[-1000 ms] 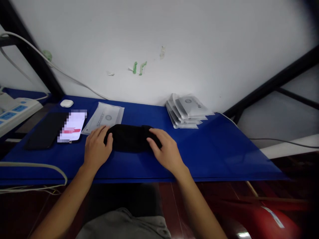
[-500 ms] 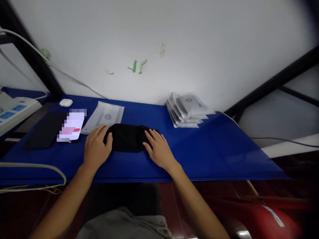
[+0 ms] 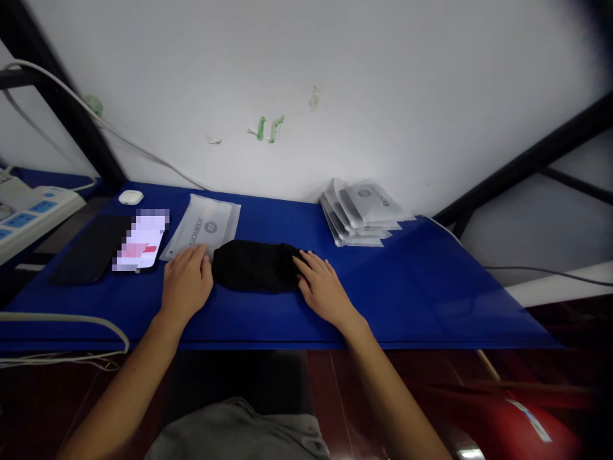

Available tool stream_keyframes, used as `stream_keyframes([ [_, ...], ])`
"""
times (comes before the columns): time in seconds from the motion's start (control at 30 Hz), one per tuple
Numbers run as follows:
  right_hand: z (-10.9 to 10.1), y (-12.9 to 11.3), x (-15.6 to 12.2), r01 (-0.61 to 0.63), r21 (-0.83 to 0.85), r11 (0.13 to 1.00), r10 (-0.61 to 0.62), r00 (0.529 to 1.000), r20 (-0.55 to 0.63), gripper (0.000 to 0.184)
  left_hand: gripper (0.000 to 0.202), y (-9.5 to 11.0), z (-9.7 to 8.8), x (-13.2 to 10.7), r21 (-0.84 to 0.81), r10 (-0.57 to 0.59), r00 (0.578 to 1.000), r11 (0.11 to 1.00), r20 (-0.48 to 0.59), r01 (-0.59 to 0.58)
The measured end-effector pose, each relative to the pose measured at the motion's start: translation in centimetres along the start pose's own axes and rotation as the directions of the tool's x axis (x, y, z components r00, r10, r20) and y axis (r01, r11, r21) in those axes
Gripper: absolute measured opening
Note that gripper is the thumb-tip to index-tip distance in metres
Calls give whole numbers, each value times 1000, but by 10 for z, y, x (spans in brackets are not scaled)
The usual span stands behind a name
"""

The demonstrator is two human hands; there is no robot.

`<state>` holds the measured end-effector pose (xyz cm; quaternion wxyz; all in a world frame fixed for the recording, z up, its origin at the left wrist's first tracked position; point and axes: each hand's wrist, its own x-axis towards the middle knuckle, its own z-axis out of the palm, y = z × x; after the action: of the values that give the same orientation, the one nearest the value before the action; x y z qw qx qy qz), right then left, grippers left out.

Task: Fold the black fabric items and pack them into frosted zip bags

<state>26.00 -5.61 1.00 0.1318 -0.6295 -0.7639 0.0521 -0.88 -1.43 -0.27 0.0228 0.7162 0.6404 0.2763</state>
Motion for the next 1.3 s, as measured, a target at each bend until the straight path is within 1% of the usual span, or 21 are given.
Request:
stream_keyframes([
  [0.13, -3, 16, -4, -15, 8, 1000, 15, 1000, 2, 50, 38, -2, 1, -1, 69, 12, 1000, 998, 17, -13],
  [0.27, -6, 30, -9, -51, 28, 998, 51, 999, 3, 54, 38, -4, 1, 0, 112, -25, 1000, 993, -3, 25],
  [0.3, -8, 32, -10, -54, 49, 997, 54, 998, -15, 55, 38, -4, 1, 1, 115, -32, 999, 993, -8, 32],
  [0.37, -12, 33, -13, -81, 106, 991, 92, 991, -102, 52, 38, -4, 1, 1, 117, -37, 999, 992, -15, 39],
  [0.43, -16, 31, -14, -189, 146, 971, 217, 954, -208, 45, 38, -4, 0, 1, 111, -37, 999, 993, -20, 39],
  [0.47, -19, 29, -14, -272, 150, 951, 301, 923, -239, 44, 37, -4, 0, 1, 107, -35, 999, 994, -21, 38],
  [0.5, -21, 25, -15, -359, 138, 923, 383, 890, -246, 47, 37, -3, 0, 1, 103, -34, 999, 994, -21, 36],
  [0.53, -22, 22, -14, -434, 112, 894, 449, 863, -233, 53, 37, -3, 0, 0, 100, -32, 999, 994, -20, 34],
  [0.57, -23, 18, -14, -489, 79, 869, 494, 845, -207, 59, 37, -3, 0, 0, 98, -31, 999, 995, -18, 32],
  [0.63, -23, 11, -12, -538, 18, 843, 534, 831, -157, 64, 36, -2, 0, 0, 93, -31, 999, 995, -20, 33],
  [0.7, -21, 7, -10, -555, -6, 832, 549, 823, -147, 62, 36, -1, 0, -1, 82, -33, 999, 996, -30, 35],
  [0.77, -18, 8, -8, -569, 13, 822, 564, 811, -155, 58, 36, -2, 0, -1, 70, -37, 999, 997, -35, 39],
  [0.93, -14, 12, -6, -623, 138, 770, 638, 759, -128, 55, 37, -3, 0, -1, 64, -42, 999, 997, -33, 44],
  [1.0, -13, 12, -4, -627, 193, 755, 654, 744, -139, 48, 37, -3, 0, -1, 63, -38, 999, 997, -37, 40],
  [1.13, -10, 7, -2, -564, 319, 762, 640, 730, -240, 31, 36, -3, 0, 0, 48, -37, 998, 998, -46, 40],
  [1.3, -15, -2, 2, -514, 374, 772, 630, 699, -338, 22, 36, -1, -1, 0, 26, -46, 996, 998, -74, 48],
])
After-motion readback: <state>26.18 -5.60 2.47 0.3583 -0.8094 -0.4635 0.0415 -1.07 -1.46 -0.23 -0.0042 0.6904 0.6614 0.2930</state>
